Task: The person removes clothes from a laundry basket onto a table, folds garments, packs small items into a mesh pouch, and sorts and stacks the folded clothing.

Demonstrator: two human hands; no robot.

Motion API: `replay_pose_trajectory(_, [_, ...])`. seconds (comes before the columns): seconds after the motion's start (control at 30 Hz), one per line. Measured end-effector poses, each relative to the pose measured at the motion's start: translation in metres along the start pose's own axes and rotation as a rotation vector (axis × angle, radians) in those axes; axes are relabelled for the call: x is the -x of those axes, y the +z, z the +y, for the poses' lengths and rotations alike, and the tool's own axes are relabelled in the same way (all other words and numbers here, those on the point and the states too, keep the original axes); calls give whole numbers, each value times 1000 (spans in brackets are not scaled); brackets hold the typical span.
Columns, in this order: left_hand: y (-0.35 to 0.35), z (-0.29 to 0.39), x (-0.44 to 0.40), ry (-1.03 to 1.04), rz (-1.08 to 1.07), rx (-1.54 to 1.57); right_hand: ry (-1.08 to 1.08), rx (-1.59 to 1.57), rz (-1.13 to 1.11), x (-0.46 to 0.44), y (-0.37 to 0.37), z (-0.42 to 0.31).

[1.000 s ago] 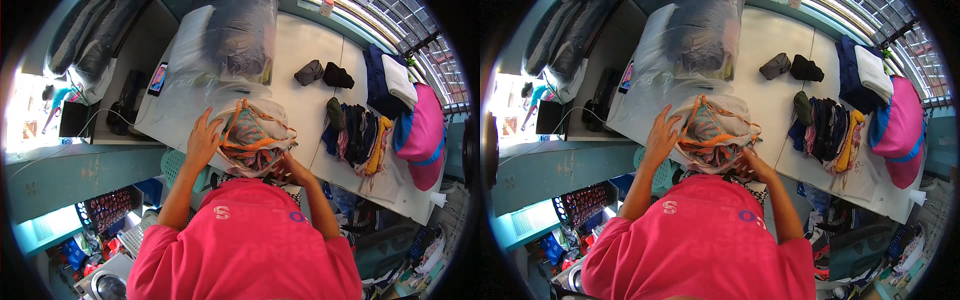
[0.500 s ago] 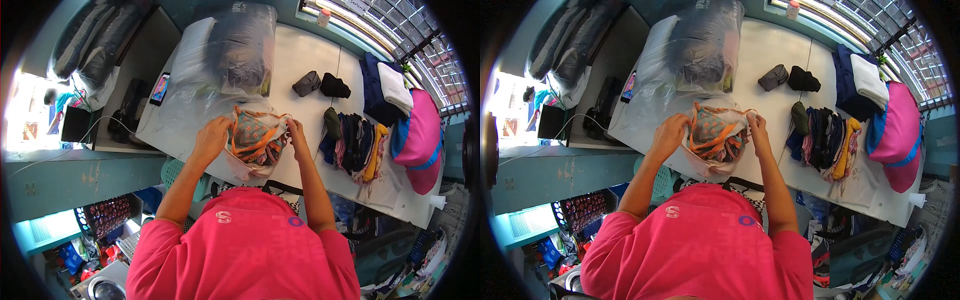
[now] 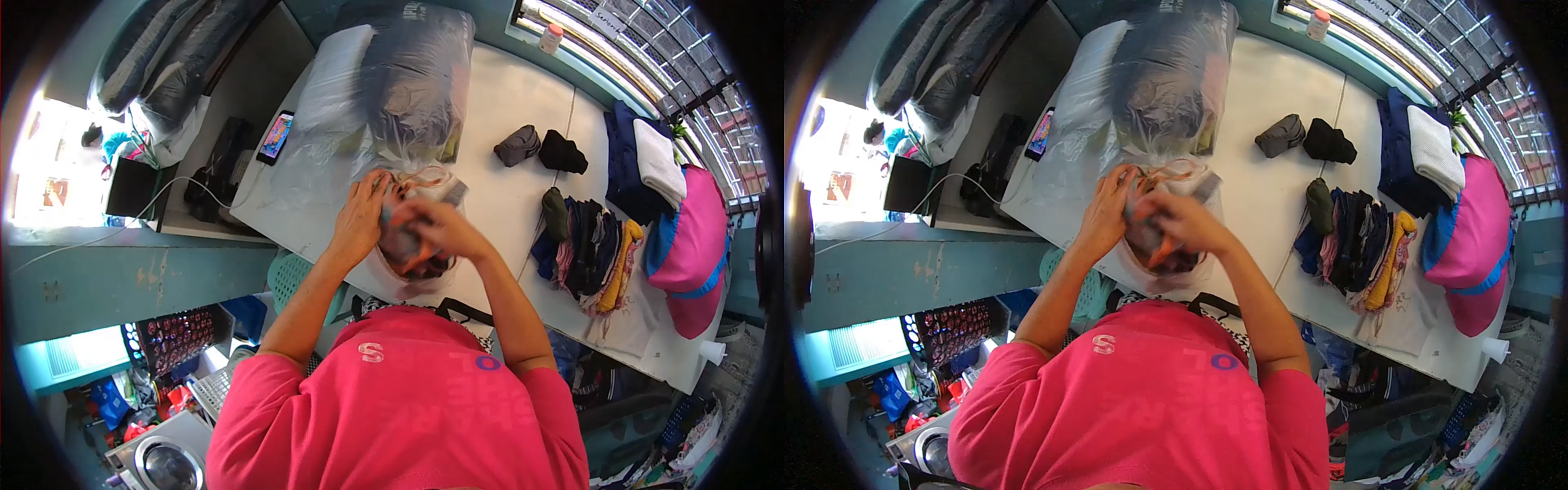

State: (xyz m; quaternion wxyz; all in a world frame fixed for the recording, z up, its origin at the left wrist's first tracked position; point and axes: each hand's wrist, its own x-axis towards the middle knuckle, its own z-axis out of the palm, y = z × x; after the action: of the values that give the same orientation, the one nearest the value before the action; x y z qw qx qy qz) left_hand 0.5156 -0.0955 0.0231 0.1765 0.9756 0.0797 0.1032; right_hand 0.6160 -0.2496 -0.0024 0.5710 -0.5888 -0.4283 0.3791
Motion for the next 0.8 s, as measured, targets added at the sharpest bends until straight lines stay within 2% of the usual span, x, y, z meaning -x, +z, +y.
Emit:
replay_pose_trajectory(0.13, [-18, 10, 6, 95, 14, 191, 71, 98, -138, -9, 22, 18])
replay_pose_trajectory(0.2, [-24, 18, 15, 144, 23, 224, -194, 547, 64, -19, 29, 38])
replay_pose_trajectory(0.23, [-26, 24, 20, 187, -22, 327, -192, 544, 64, -21, 30, 34])
replay_pose_trajectory(0.3, [-30, 39, 25, 234, -71, 426, 85, 831, -399, -30, 33, 21])
replay_pose_trajectory(0.37, [-31, 54, 30, 258, -156, 498, 731, 261, -707, -55, 47, 63])
replay_pose_trajectory(0.43, [-25, 45, 31, 239, -136, 519, 778, 195, -538, -59, 39, 54])
replay_pose_trajectory(0.5, [-26, 28, 29, 148, -11, 357, 824, 122, -372, -58, 33, 43])
replay_pose_trajectory(0.53, [-29, 23, 26, 123, -14, 211, 839, 106, -331, -54, 31, 33])
replay_pose_trajectory(0.57, [-30, 18, 27, 120, -14, 215, 853, 89, -291, -49, 29, 24])
replay_pose_trajectory(0.63, [-29, 13, 29, 31, 13, 73, 138, 542, -82, -27, 30, 2])
replay_pose_trajectory(0.67, [-28, 12, 29, 32, 14, 76, -89, 511, 5, -19, 27, 12])
replay_pose_trajectory(0.7, [-27, 12, 31, -10, 8, 79, -86, 510, 1, -8, 18, 4])
replay_pose_trajectory(0.77, [-25, 10, 33, -50, 5, 80, 44, 224, 135, 12, -8, -29])
replay_pose_trajectory(0.8, [-24, 10, 33, -49, 14, 53, 274, 163, 248, 21, -21, -37])
